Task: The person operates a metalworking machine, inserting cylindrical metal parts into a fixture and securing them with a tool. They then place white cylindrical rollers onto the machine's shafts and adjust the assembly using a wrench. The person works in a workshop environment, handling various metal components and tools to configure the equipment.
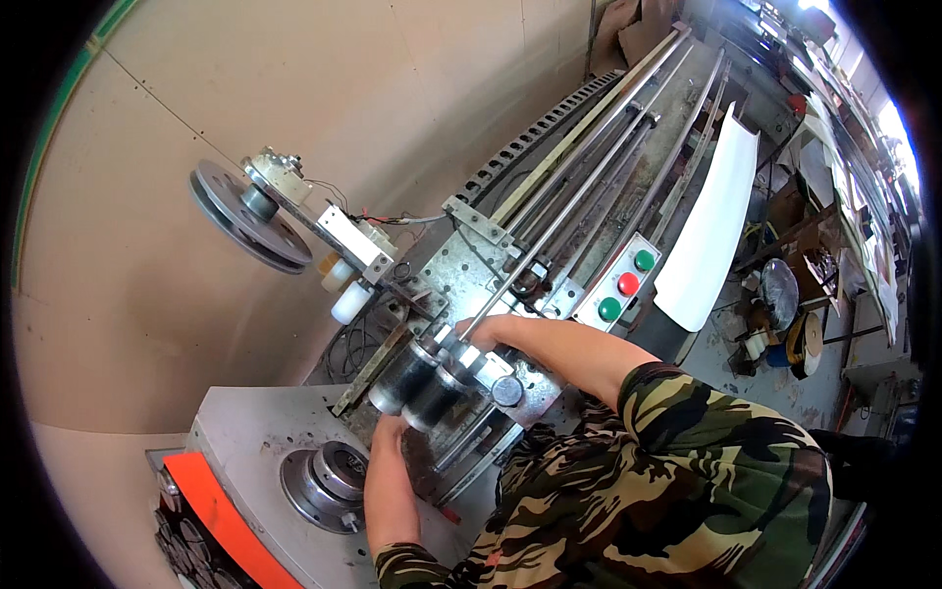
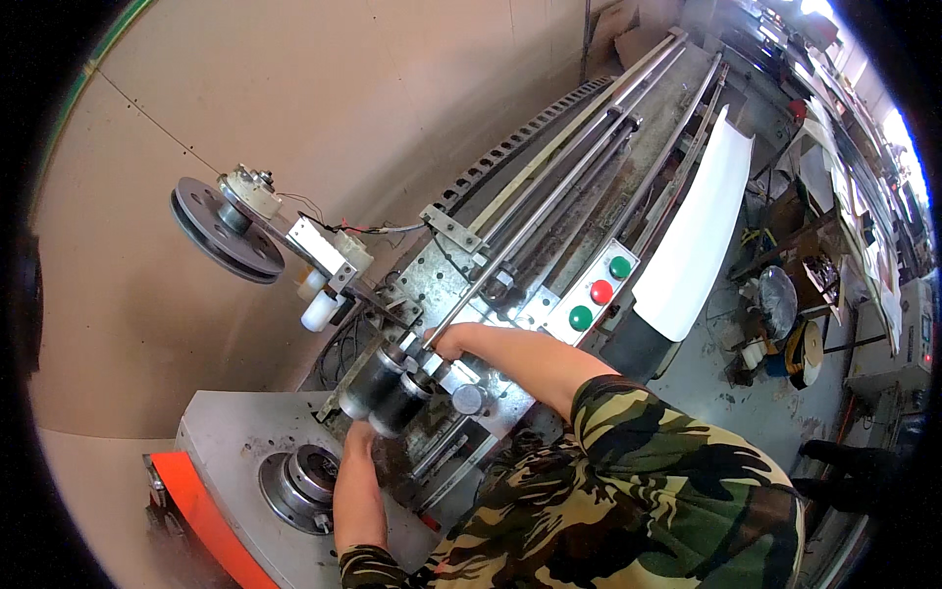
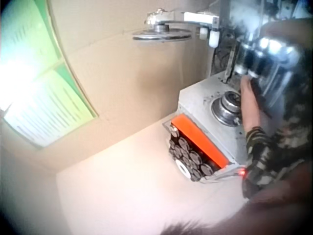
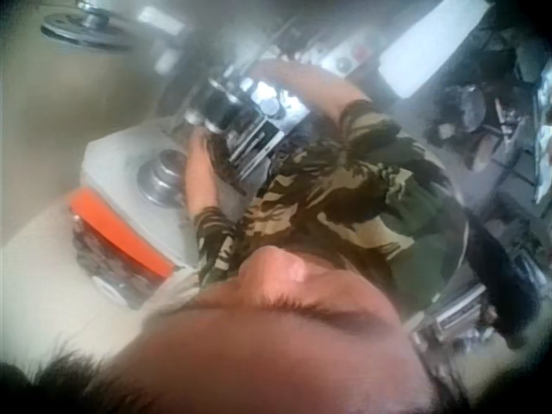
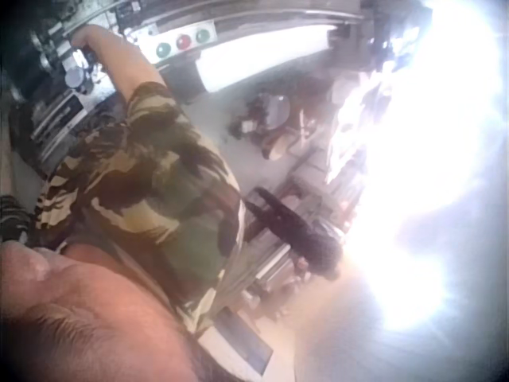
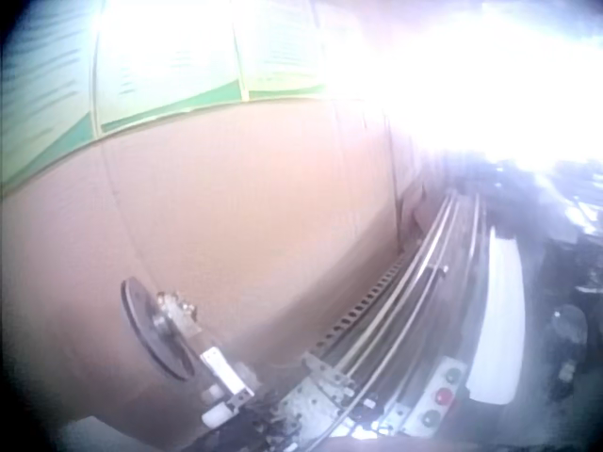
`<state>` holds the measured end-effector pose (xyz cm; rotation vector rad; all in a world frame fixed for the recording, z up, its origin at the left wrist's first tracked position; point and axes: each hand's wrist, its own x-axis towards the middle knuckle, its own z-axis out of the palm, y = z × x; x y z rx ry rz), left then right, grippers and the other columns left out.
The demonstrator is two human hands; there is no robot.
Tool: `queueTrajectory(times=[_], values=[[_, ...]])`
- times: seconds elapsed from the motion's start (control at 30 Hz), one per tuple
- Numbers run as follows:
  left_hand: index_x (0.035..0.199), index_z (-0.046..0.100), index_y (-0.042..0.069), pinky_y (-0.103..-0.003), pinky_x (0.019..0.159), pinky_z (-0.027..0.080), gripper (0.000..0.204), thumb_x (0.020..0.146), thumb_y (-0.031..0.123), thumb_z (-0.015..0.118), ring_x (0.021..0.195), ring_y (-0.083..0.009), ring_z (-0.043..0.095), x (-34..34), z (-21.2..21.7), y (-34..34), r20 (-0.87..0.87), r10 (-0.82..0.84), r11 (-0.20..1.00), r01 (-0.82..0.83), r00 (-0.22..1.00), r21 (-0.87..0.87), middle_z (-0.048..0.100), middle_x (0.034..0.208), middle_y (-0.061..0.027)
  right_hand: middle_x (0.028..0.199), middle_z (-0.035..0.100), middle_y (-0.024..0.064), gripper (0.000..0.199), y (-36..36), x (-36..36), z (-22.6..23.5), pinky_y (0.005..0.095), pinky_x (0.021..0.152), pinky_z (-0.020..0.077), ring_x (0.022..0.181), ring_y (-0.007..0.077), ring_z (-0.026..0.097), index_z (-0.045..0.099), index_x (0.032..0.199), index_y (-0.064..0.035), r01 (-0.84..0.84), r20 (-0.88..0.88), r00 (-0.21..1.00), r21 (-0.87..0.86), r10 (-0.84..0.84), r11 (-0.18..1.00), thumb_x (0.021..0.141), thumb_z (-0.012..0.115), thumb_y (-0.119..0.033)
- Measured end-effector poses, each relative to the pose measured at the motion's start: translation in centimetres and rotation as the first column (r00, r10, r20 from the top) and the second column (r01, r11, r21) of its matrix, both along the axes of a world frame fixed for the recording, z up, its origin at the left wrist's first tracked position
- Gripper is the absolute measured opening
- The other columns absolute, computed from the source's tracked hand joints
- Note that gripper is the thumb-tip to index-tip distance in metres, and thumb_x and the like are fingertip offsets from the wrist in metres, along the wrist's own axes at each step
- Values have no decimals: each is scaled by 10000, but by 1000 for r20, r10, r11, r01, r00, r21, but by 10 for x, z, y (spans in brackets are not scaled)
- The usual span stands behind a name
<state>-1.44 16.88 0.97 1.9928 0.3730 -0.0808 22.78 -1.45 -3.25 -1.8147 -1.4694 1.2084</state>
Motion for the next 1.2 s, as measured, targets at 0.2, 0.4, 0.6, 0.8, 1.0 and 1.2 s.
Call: queueTrajectory(times=[0.2,0.4,0.6,0.8,1.0,1.2], values=[[1007,688,74,-373,884,442,265,779,208,664,982,-311,583,4,-6,7,92,18,999,-21,996,33,658,1040,-141,994,681,116,339,13,-3,-42,374,794,504,921,234,637,644,1062,-53,-24,0,1000,126,24,992,734,708,-114],[966,698,76,-370,866,443,234,764,191,669,953,-304,584,20,-14,16,236,10,994,-35,972,101,660,1012,-137,1003,677,138,349,4,-6,-14,381,795,503,933,248,636,640,1067,-42,-28,-68,997,133,37,991,729,701,-105],[874,695,77,-356,818,441,173,720,155,673,882,-280,580,51,17,5,470,-144,900,-82,871,428,657,941,-124,1012,672,161,360,-4,-7,-5,387,796,501,945,262,636,637,1072,-31,-1,-75,997,140,12,990,723,694,-95],[914,684,11,-333,795,469,162,775,95,683,889,-261,601,63,-32,22,408,-31,971,-70,913,230,662,993,-110,950,694,117,273,-8,-11,5,387,761,508,871,286,657,685,1016,-122,-23,28,1000,368,14,929,746,682,-84],[1053,643,-26,-249,810,482,202,911,117,650,986,-146,611,80,-4,2,5,411,809,-362,912,-463,637,1146,-131,982,681,153,365,-8,-10,-4,381,778,504,947,283,648,647,1050,-69,68,-47,997,168,-61,983,689,701,-58],[1233,543,-14,-300,987,475,283,954,38,541,1120,-198,586,96,-11,-4,133,498,400,-91,857,-912,601,1219,-164,1040,673,157,409,-6,-15,32,387,812,499,987,287,641,623,1111,-76,63,-106,993,98,-52,993,708,688,-83]])
